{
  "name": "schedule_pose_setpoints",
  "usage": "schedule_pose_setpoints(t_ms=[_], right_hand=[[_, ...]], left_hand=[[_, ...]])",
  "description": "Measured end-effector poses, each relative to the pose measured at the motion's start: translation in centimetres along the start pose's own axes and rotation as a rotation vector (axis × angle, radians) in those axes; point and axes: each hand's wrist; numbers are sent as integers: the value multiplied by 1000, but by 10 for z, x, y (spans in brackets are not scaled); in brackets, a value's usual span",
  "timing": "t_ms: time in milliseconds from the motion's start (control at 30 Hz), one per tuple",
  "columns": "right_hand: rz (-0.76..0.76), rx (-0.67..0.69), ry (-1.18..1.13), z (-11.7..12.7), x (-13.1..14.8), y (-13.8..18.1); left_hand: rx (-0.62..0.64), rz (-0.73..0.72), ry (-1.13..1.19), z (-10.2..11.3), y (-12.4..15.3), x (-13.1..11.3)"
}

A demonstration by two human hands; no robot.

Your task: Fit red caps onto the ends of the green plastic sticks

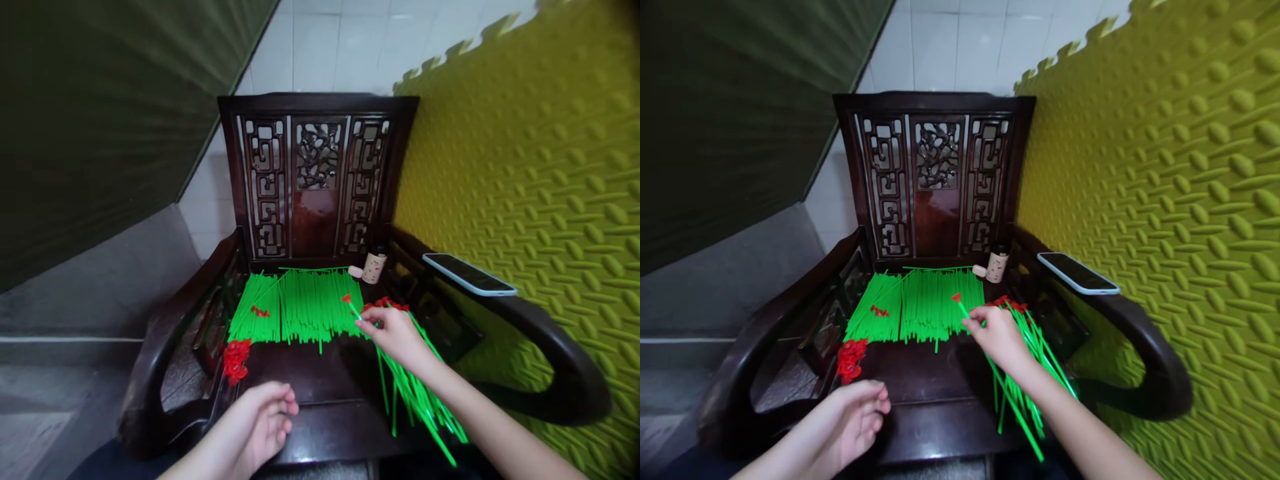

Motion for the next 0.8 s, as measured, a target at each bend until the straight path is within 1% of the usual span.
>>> schedule_pose_setpoints(t_ms=[100,200,300,400,533,633,700,800], right_hand=[[-213,-45,94,3,-40,-22],[-411,-17,182,4,-71,-32],[-517,25,246,1,-91,-34],[-554,51,290,-4,-101,-34],[-550,53,325,-8,-105,-34],[-496,14,336,-10,-99,-35],[-397,-11,329,-16,-88,-35],[-163,19,277,-35,-64,-33]], left_hand=[[51,22,-19,-2,1,2],[36,28,-14,-2,0,1],[-3,38,-8,0,-1,3],[-8,49,-3,1,-1,5],[0,57,-11,2,-2,5],[-11,17,-67,5,-7,2],[-11,-41,-146,9,-14,-1],[33,-145,-287,16,-25,-5]])
Point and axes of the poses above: each hand's wrist, its own y-axis away from the middle knuckle, its own z-axis out of the back of the hand, x = y × z, and after that the axes turned 3 degrees about -z, right-handed
